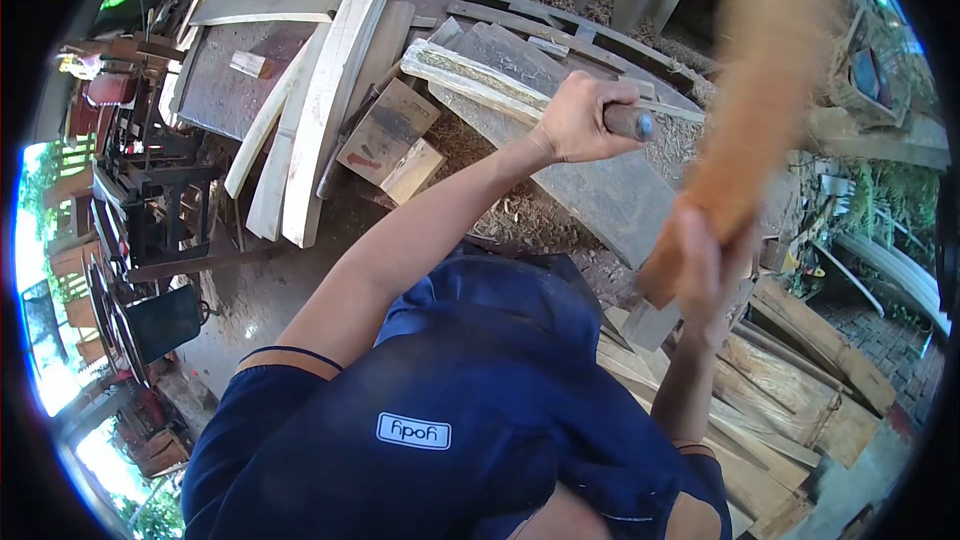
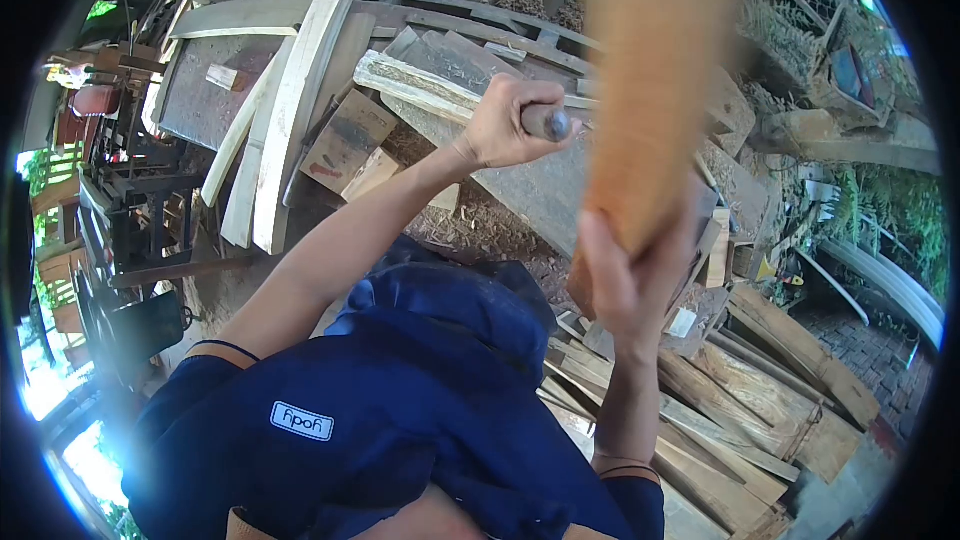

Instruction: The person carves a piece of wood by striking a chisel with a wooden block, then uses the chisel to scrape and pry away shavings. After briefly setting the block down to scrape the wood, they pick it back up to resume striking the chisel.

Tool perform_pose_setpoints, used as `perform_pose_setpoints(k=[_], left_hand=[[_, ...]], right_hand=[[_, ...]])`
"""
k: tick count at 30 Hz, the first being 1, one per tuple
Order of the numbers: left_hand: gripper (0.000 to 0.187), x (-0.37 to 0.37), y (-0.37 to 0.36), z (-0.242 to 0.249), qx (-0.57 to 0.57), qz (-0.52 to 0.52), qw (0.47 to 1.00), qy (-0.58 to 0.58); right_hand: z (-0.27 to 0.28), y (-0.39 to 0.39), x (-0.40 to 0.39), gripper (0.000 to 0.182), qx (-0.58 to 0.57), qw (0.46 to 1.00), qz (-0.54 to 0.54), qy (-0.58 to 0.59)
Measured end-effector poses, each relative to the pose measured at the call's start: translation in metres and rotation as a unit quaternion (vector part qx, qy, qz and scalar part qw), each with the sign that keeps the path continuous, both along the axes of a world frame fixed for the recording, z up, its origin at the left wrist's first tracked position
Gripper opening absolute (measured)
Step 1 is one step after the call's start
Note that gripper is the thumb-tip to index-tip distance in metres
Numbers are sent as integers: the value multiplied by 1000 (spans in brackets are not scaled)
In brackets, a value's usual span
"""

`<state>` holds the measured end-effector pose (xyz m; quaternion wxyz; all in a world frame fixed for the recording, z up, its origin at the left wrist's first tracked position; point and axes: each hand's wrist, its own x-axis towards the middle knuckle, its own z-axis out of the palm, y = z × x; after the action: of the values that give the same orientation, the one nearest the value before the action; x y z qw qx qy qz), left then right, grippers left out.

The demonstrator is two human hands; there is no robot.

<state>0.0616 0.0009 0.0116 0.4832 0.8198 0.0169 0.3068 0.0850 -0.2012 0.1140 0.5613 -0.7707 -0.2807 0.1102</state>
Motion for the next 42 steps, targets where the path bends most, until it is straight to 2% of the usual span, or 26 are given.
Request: perform_pose_setpoints(k=[1, 2, 4, 5, 6, 8, 9, 10, 11, 12, 14, 15, 16, 17, 18, 20, 22, 30, 36, 38, 40, 42], left_hand=[[25, -1, -1, 0, -23, 1, 1000, 18], [31, -1, -3, 0, -46, -2, 998, 37], [30, 4, 3, 1, -30, 9, 999, 35], [31, 2, 0, -2, -21, 10, 999, 42], [33, 0, -2, -4, -11, 9, 999, 45], [32, 0, -2, -4, -19, 0, 999, 50], [30, 0, -2, -6, -16, 5, 1000, 23], [29, 0, -2, -10, -14, 12, 1000, -2], [23, 2, -2, -15, -15, 33, 998, -57], [23, 2, 1, -10, -11, 32, 998, -62], [17, -10, 11, -4, -127, 76, 988, 38], [10, -9, 17, -4, -175, 99, 979, -18], [18, -6, 23, -1, -264, 132, 955, -41], [18, -8, 33, 2, -311, 164, 933, -83], [27, -8, 42, 12, -324, 191, 917, -135], [42, -12, 63, 9, -364, 208, 893, -162], [47, -14, 72, 14, -393, 208, 879, -169], [45, -12, 66, 12, -393, 166, 894, -138], [42, -7, 61, 2, -307, 191, 926, -105], [41, -5, 57, -1, -301, 164, 934, -96], [38, -7, 41, 7, -291, 168, 938, -81], [31, -5, 31, 8, -255, 152, 954, -33]], right_hand=[[14, 12, 0, 50, -134, 989, 62, -20], [12, 8, 0, 50, -135, 989, 61, -21], [7, 3, 1, 52, -128, 989, 60, -50], [12, -2, -2, 53, -82, 995, 38, 35], [5, -6, -3, 53, -85, 995, 37, 41], [-11, -10, -1, 54, 158, 987, 33, 3], [-7, -14, -3, 53, 38, 999, 27, -7], [-6, -9, -3, 53, 40, 999, 26, -10], [-6, -1, -4, 53, -61, 996, 53, -27], [-6, 5, -2, 53, -159, 983, 79, -46], [-8, 9, 1, 52, -125, 989, 79, -31], [-10, 6, -1, 52, -96, 993, 72, -11], [-11, 4, -1, 52, -66, 996, 62, 5], [-14, 3, 0, 52, -49, 997, 50, 16], [-16, 1, -1, 52, -49, 998, 47, 16], [-20, -3, 1, 53, -48, 998, 38, 22], [-23, -7, 1, 53, -51, 998, 37, 27], [-22, -4, -3, 55, -71, 995, 38, 52], [-13, 4, -1, 53, -86, 992, 61, 63], [1, 11, 0, 52, -15, 998, 58, -1], [11, 15, -1, 52, 15, 998, 56, 1], [15, 24, -4, 54, 145, 988, 46, 12]])
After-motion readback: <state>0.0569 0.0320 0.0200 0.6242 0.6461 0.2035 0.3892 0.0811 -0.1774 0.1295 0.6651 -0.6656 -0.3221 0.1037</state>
